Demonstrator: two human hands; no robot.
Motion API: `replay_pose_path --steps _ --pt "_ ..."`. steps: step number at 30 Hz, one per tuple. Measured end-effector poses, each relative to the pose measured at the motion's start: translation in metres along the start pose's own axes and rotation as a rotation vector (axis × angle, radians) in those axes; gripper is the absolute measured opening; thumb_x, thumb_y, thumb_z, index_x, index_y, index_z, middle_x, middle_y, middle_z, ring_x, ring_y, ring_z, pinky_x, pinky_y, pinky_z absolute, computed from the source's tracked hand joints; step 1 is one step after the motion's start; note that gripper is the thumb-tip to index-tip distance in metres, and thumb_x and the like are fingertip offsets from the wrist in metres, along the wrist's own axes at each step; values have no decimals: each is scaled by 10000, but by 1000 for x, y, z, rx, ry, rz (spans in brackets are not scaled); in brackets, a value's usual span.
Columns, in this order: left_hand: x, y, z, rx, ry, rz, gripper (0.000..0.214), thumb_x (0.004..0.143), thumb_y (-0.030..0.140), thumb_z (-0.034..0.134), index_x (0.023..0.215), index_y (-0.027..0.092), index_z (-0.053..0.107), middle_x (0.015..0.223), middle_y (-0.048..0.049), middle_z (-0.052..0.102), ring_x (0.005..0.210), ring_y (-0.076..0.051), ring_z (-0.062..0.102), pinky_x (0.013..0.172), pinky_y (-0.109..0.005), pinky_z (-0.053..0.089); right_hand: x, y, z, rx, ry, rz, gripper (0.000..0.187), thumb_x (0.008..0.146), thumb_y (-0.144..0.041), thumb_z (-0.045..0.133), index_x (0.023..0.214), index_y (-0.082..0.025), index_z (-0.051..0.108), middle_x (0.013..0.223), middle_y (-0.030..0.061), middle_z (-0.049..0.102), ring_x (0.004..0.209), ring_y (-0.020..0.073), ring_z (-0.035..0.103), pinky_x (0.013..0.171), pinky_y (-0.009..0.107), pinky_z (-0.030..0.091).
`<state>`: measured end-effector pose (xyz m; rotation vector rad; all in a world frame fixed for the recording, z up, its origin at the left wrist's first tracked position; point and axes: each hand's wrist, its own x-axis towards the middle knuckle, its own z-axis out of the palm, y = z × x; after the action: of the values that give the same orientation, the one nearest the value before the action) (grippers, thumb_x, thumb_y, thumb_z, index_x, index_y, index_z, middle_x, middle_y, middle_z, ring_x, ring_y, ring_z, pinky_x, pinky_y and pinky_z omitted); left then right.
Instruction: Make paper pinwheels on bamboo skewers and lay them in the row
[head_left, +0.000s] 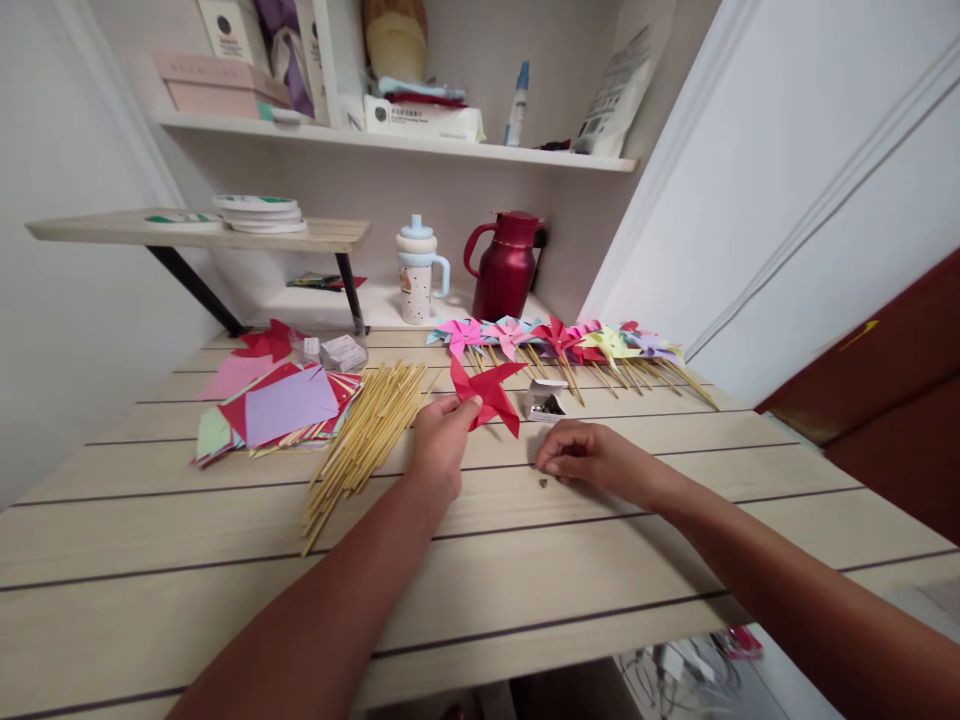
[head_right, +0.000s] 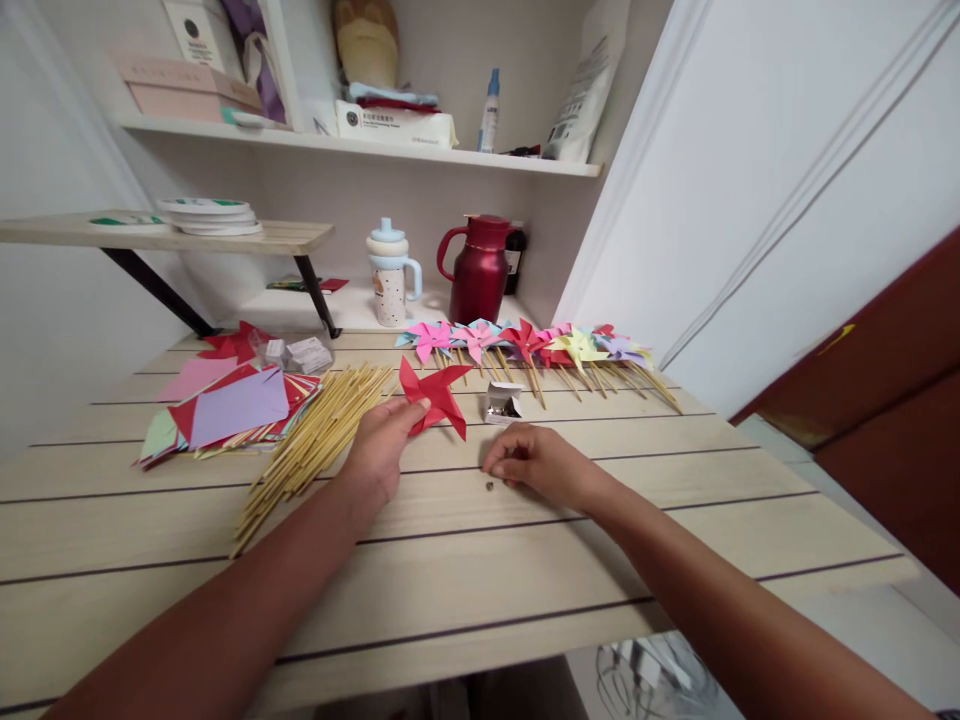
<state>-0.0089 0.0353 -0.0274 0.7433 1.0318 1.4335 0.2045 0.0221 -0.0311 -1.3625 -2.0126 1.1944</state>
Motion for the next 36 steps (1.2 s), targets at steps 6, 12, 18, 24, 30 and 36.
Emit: replay_pose_path --steps 6,12,18,24,30,36 --pt "-1 -1 0 34 -3 12 129 609 238 762 681 138 724 721 -34 717 686 -140 608 722 -263 447 -14 9 4 12 89 -65 141 788 -320 715 847 -191 723 854 31 658 759 167 592 695 297 451" --pt "-1 -2 0 68 -29 27 169 621 265 770 707 127 722 743 -55 722 701 -160 607 726 -280 454 -16 11 10 20 86 -64 101 789 -271 709 850 -192 718 774 5 641 704 149 557 640 276 436" --pt "-3 -2 0 85 -29 41 152 632 263 765 693 135 710 707 -35 702 659 -146 580 678 -264 434 -15 5 13 17 111 -87 77 789 -264 700 829 -200 716 813 15 663 749 162 605 687 288 462" --pt "-3 -2 0 71 -23 44 152 630 262 771 695 138 711 722 -39 708 677 -150 589 699 -267 441 -15 1 13 -31 104 -85 46 790 -232 678 766 -202 701 768 7 662 721 160 597 664 284 449" --pt "-1 -4 0 57 -16 34 171 609 272 797 692 145 718 720 -36 710 687 -153 597 708 -271 441 -15 1 14 -27 114 -81 35 779 -230 676 764 -204 693 779 12 667 717 166 591 664 289 452" --pt "-1 -4 0 40 -17 30 189 602 281 805 686 138 716 694 -34 705 670 -152 599 705 -274 444 -15 0 19 -73 151 -82 89 811 -246 644 751 -198 690 823 39 698 788 202 614 713 314 455"
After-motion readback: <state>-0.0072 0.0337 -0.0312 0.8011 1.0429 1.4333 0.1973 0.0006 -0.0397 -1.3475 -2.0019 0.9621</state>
